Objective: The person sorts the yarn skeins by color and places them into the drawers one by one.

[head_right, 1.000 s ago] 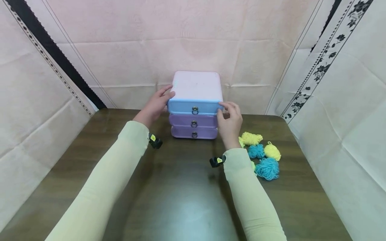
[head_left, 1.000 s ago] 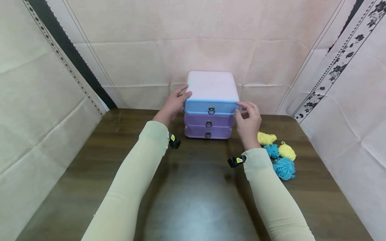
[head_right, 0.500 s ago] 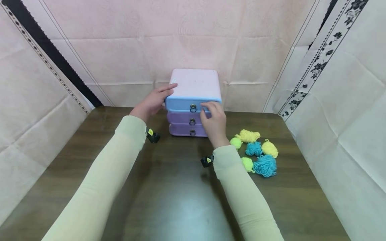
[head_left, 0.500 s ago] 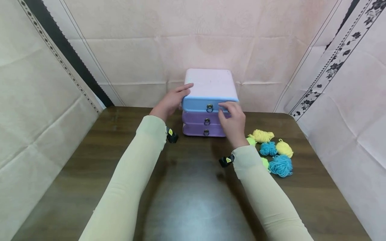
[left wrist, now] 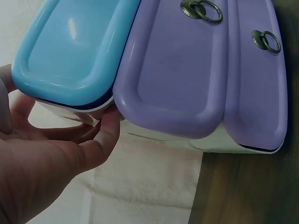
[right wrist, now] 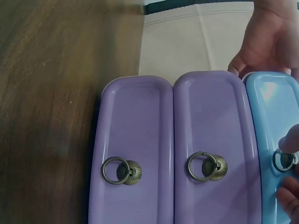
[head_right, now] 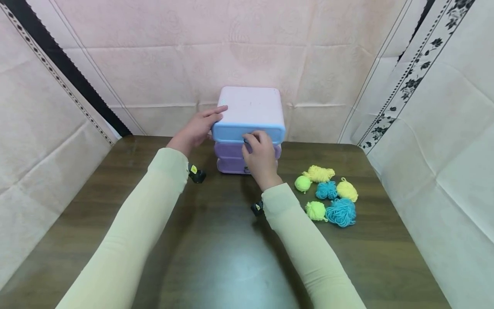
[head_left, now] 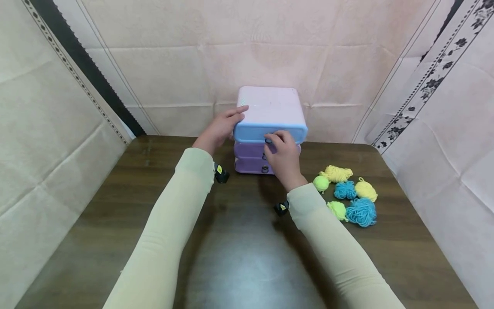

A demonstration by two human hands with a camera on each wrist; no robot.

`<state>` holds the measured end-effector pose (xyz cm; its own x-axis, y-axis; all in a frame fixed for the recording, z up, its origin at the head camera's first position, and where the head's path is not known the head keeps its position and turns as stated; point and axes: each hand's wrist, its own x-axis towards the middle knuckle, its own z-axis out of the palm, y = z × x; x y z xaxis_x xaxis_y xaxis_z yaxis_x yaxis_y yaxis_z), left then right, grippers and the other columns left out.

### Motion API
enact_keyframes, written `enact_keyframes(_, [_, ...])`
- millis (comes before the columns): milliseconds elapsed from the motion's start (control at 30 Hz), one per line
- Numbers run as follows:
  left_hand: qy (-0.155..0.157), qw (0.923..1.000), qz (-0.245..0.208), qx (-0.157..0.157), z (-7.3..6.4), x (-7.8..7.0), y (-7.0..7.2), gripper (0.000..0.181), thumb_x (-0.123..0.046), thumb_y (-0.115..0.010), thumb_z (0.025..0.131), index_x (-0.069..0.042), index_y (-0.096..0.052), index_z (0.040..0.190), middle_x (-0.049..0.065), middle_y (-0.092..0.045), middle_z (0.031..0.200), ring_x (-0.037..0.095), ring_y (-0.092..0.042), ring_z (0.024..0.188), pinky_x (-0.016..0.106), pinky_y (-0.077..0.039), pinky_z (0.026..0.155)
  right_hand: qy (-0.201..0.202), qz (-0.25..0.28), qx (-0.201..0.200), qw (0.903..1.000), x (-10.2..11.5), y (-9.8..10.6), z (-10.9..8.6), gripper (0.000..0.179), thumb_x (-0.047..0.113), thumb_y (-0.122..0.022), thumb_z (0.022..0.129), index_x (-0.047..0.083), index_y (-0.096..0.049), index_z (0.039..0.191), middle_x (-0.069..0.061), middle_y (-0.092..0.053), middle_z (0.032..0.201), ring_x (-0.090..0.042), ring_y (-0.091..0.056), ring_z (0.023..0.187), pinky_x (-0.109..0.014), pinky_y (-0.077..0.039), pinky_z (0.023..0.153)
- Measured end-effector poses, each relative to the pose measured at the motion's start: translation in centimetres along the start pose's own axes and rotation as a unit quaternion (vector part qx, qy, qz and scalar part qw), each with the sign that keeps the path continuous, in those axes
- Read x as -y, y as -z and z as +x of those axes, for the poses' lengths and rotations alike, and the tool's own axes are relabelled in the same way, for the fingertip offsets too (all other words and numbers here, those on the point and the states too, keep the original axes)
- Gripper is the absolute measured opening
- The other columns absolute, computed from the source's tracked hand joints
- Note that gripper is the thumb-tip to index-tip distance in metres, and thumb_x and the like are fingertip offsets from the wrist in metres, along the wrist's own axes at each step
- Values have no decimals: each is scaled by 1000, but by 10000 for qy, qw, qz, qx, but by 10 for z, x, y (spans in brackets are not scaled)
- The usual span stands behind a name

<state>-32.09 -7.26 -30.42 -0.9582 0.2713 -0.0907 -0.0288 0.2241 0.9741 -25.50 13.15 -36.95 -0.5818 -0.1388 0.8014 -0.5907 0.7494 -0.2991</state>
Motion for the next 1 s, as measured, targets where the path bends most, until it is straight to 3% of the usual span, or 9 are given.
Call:
enact_keyframes(500, [-29,10000,66,27,0,-1,2,36,-39,-45,102,-48,-50,136,-5,-32,157,24,-52,125,46,-49,97,19,-341,159,9993,5,-1,4,15,3,-65,84,2,-70,99,-16,-54,102,-30,-55,93,-41,-51,81])
enact_keyframes(767, [10,10000,-26,39,1,-1,2,35,-37,-46,102,-47,-52,135,-3,-34,156,24,-55,120,47,-49,96,-98,-564,197,9982,7,5,9,6,7,-67,84,3,-68,89,-13,-56,100,-31,-56,88,-43,-50,78])
enact_keyframes(1000, [37,10000,33,86,2,-1,2,35,-38,-46,102,-47,-51,135,-2,-34,156,25,-54,121,46,-49,96,-19,-623,159,9979,5,6,9,8,3,-64,81,5,-68,88,-12,-58,96,-31,-56,81,-42,-50,71])
